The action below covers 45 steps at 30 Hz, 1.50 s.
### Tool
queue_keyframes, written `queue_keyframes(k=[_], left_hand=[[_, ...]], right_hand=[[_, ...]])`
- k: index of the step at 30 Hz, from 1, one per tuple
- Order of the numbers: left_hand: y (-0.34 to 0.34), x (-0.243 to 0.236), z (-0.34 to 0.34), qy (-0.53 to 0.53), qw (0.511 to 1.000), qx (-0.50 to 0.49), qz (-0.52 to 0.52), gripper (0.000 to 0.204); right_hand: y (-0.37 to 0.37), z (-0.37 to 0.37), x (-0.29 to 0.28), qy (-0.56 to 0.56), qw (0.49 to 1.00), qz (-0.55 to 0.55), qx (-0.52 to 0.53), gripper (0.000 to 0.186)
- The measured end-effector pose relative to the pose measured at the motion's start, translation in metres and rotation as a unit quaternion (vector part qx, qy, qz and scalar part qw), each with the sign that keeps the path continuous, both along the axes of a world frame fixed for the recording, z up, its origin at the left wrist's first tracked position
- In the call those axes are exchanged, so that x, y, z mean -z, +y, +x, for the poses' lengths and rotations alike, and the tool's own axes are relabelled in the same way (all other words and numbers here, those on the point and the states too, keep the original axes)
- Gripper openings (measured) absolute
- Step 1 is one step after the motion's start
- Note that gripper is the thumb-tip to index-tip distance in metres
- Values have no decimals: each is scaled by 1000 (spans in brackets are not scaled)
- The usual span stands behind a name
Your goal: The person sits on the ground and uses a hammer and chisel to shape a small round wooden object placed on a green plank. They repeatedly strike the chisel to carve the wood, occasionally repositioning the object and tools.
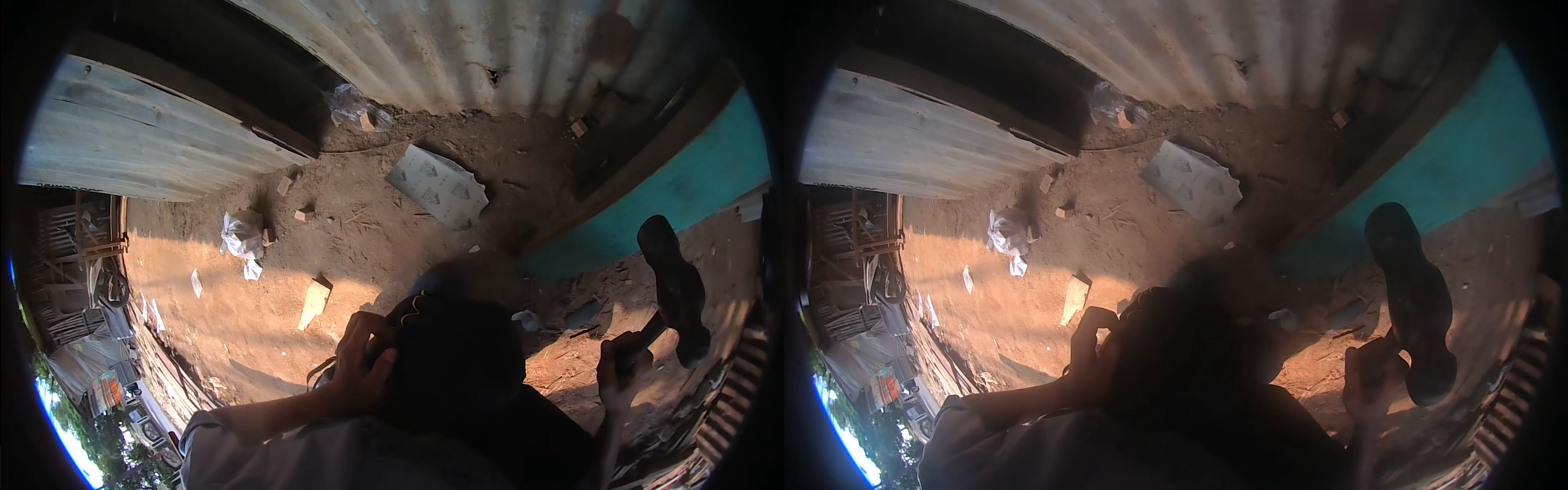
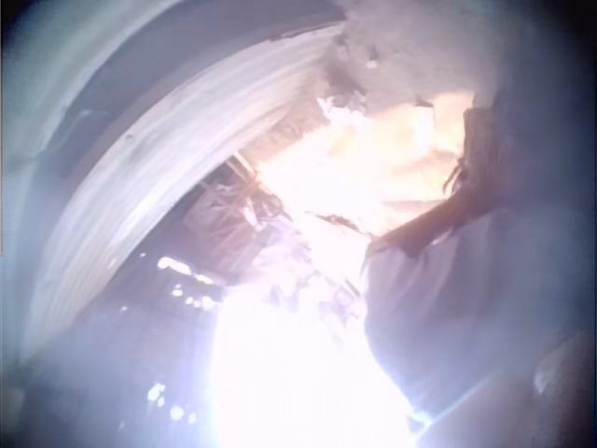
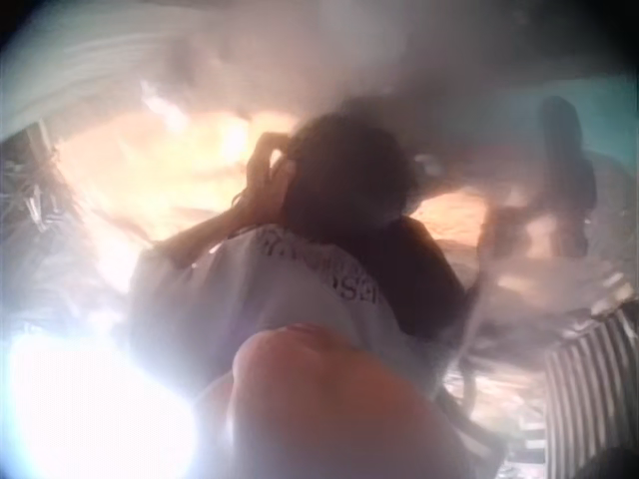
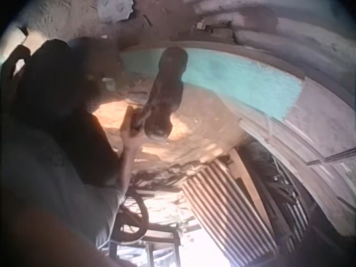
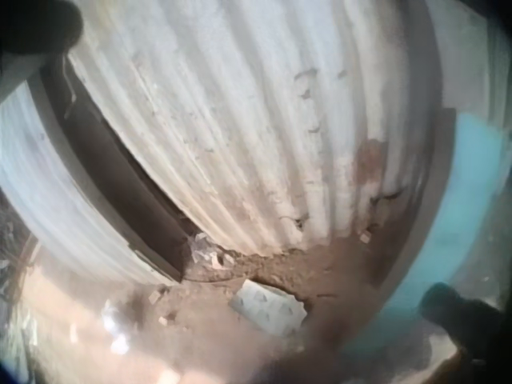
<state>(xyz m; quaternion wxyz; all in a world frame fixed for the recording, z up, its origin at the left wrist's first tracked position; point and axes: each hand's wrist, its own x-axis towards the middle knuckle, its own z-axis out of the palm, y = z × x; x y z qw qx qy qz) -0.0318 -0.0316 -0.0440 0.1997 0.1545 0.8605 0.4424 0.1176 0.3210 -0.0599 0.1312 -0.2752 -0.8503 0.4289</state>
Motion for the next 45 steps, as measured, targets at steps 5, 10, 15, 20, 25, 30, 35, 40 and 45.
queue_keyframes(k=[5,10,15,20,25,30,35,40,45], left_hand=[[-23,17,-2,-102,992,53,52,65],[-31,22,3,-73,993,53,71,73],[-21,24,-14,-98,990,60,82,71],[-26,32,-25,-83,992,25,93,60],[-19,44,-46,-109,986,9,130,53],[-33,45,-49,-83,989,-14,120,50],[-31,36,-51,-78,992,-11,94,48],[-35,39,-52,-31,996,0,83,47],[-33,39,-54,-9,998,-4,65,48]], right_hand=[[9,-10,3,-3,991,131,10,30],[22,-1,42,53,985,125,102,32],[37,13,57,-24,974,215,69,29],[41,13,67,112,957,-136,231,30],[30,2,66,14,983,125,132,33],[29,7,75,-8,974,201,101,37],[25,-15,65,61,978,167,107,34],[17,-22,70,11,981,66,182,35],[13,-24,79,-14,990,42,132,39]])
